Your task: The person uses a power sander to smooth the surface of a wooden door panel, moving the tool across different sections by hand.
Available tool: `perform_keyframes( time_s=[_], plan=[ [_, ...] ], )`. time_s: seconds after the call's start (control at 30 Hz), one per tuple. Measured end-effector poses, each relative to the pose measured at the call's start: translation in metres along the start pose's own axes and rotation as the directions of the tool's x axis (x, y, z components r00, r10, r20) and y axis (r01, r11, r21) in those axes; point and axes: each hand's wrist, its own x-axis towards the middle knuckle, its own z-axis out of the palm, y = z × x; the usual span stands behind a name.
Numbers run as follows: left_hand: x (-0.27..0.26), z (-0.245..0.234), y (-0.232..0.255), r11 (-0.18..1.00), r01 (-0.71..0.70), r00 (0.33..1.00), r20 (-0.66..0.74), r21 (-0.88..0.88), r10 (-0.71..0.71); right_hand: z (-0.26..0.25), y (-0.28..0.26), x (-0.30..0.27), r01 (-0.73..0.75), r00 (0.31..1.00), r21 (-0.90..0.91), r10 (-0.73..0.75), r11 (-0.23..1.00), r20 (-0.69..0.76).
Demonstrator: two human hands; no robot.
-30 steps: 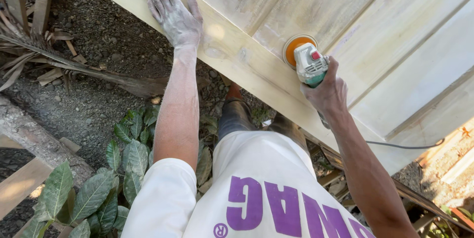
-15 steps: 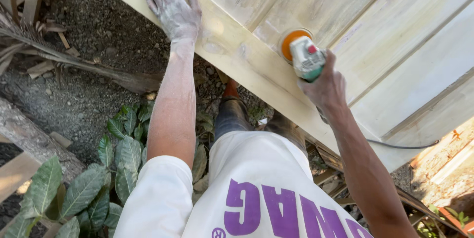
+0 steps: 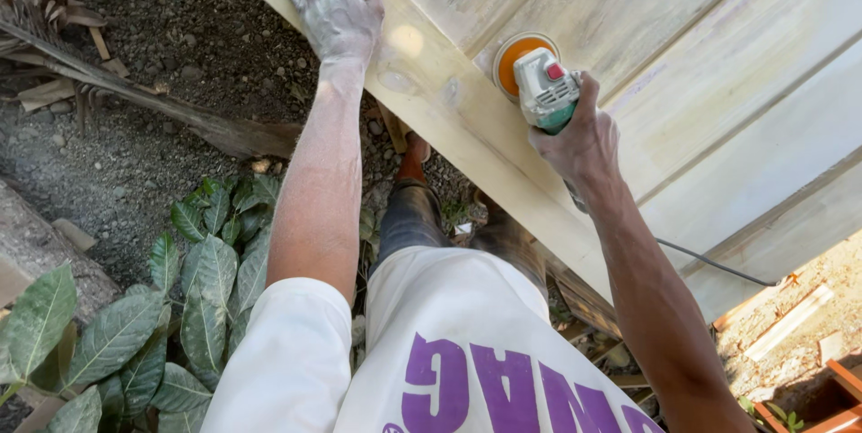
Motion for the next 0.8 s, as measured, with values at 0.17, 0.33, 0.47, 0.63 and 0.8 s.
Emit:
perform_keyframes(
  time_s=[0.17,0.33,0.47,0.63,0.8],
  plan=[
    [0.002,0.003,0.001,1.000,-0.005,1.000,-0.019,0.022,0.006,0.000,-0.010,0.008,0.060,0.998,0.048,-0.061,0.997,0.015],
    [-0.003,0.001,0.000,0.999,-0.018,0.999,-0.038,-0.029,0.017,0.004,-0.016,0.019,0.110,0.994,0.001,-0.110,0.994,-0.001],
    [-0.002,-0.001,-0.003,0.999,-0.036,0.996,-0.080,-0.038,0.033,0.004,-0.030,0.034,0.156,0.988,0.003,-0.156,0.988,0.012],
    [0.005,0.012,-0.004,0.998,-0.041,0.996,-0.077,-0.054,0.037,-0.002,-0.052,0.053,0.107,0.992,-0.050,-0.103,0.993,0.075],
    [0.003,0.029,-0.015,0.998,-0.002,0.984,-0.179,-0.060,-0.009,0.009,-0.076,0.077,0.213,0.975,-0.015,-0.212,0.977,0.061]
  ],
)
